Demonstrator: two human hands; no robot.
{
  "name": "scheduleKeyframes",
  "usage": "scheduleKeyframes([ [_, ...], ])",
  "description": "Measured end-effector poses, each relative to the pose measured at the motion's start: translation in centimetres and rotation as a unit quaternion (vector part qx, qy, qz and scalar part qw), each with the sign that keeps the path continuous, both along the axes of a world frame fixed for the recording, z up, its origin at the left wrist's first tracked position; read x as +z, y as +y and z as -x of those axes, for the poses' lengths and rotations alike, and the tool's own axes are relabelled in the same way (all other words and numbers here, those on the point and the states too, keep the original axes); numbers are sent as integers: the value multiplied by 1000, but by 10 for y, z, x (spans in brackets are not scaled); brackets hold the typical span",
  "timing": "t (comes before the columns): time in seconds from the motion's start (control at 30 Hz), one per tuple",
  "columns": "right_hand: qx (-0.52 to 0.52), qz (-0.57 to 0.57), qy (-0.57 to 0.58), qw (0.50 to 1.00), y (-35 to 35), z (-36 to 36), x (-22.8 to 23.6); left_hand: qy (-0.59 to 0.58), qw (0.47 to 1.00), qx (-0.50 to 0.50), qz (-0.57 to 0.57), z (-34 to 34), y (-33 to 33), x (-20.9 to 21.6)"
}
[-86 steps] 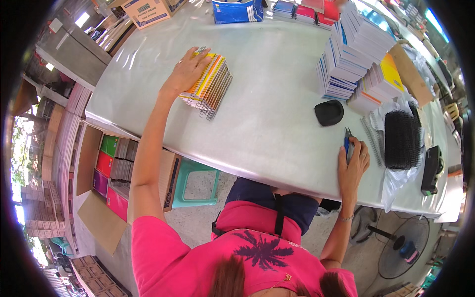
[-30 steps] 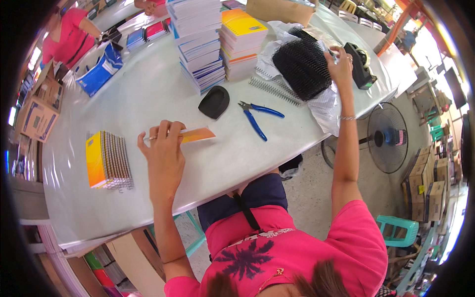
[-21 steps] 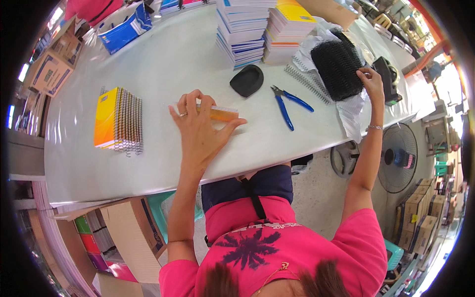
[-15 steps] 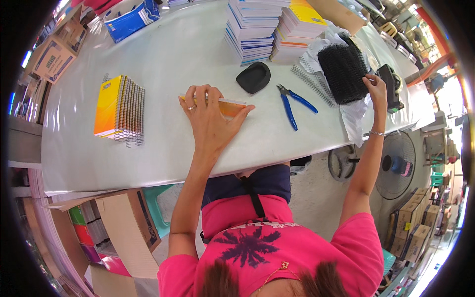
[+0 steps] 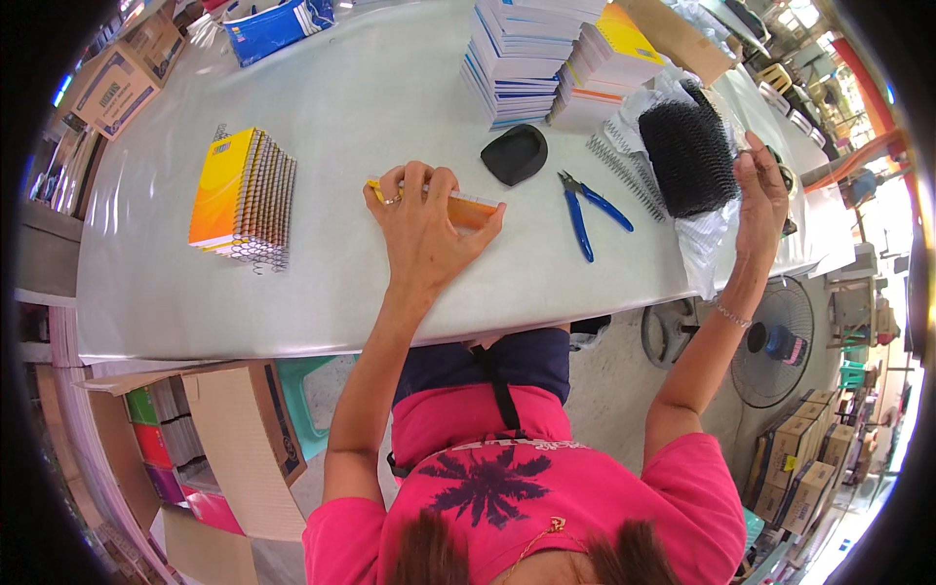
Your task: The person binds small yellow notebooks by inserting a spiral wire into the pre-punched holes of each notebook by hand and using pliers to secure the wire ends.
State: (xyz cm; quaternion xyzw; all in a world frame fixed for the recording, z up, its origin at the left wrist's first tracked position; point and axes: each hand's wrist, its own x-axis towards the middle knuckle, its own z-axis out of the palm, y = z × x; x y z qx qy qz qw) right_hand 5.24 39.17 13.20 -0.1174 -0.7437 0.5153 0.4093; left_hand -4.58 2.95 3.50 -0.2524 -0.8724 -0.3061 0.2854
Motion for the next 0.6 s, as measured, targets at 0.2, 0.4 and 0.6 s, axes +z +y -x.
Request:
scheduleKeyframes([
  [0.2, 177, 184, 76, 964, -88, 18, -6, 21, 1000, 17, 12, -1, 0, -3],
  [0.4, 292, 30, -182, 939, -150, 34, -39, 7, 1000, 5, -5, 0, 1, -1],
  [0.6, 279, -12, -244, 929, -182, 36, -54, 2, 1000, -4, -21, 1, 2, -2],
])
